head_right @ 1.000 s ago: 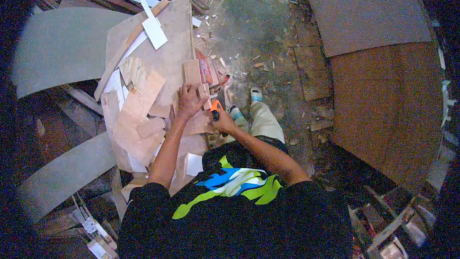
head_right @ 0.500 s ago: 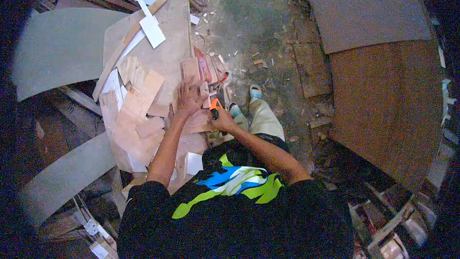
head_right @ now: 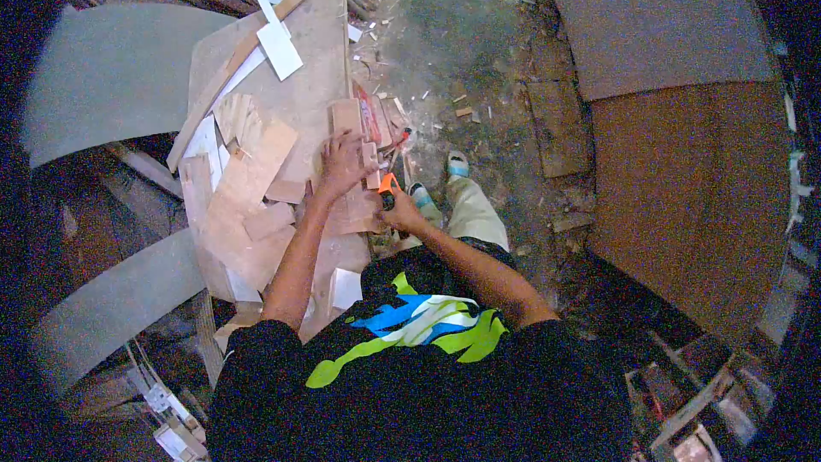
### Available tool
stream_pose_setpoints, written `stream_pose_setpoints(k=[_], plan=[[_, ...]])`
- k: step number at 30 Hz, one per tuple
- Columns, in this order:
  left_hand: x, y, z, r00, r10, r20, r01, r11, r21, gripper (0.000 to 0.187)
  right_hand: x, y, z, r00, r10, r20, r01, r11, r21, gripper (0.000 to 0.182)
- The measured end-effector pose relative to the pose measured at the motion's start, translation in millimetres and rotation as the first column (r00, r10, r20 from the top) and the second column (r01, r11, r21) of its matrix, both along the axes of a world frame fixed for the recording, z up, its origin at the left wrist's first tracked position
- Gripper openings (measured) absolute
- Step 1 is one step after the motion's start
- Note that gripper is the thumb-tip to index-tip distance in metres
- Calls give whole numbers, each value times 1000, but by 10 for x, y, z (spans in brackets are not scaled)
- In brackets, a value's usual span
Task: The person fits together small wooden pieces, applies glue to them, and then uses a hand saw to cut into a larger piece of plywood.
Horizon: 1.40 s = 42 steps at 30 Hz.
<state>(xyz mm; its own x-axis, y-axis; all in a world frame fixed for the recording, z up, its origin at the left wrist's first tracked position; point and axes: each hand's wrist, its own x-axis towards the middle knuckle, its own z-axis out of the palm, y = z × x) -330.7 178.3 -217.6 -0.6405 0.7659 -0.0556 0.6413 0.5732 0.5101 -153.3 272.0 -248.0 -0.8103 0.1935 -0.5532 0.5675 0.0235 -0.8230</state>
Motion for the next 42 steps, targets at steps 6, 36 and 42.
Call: stream_pose_setpoints(k=[6, 36, 42], plan=[[21, 4, 124, 998, 33, 51, -33, 999, -1, 63, 73, 55, 78, 990, -99, -97, 87, 989, -122, 26], [9, 157, 290, 974, 111, 200, -91, 990, -105, 60, 108, 76, 98, 996, -78, -48, 68, 980, -184, 22], [43, 164, 238, 983, 125, 133, -119, 992, -48, 61, 137, 113, 148, 992, -120, -49, 99, 946, -309, 24]])
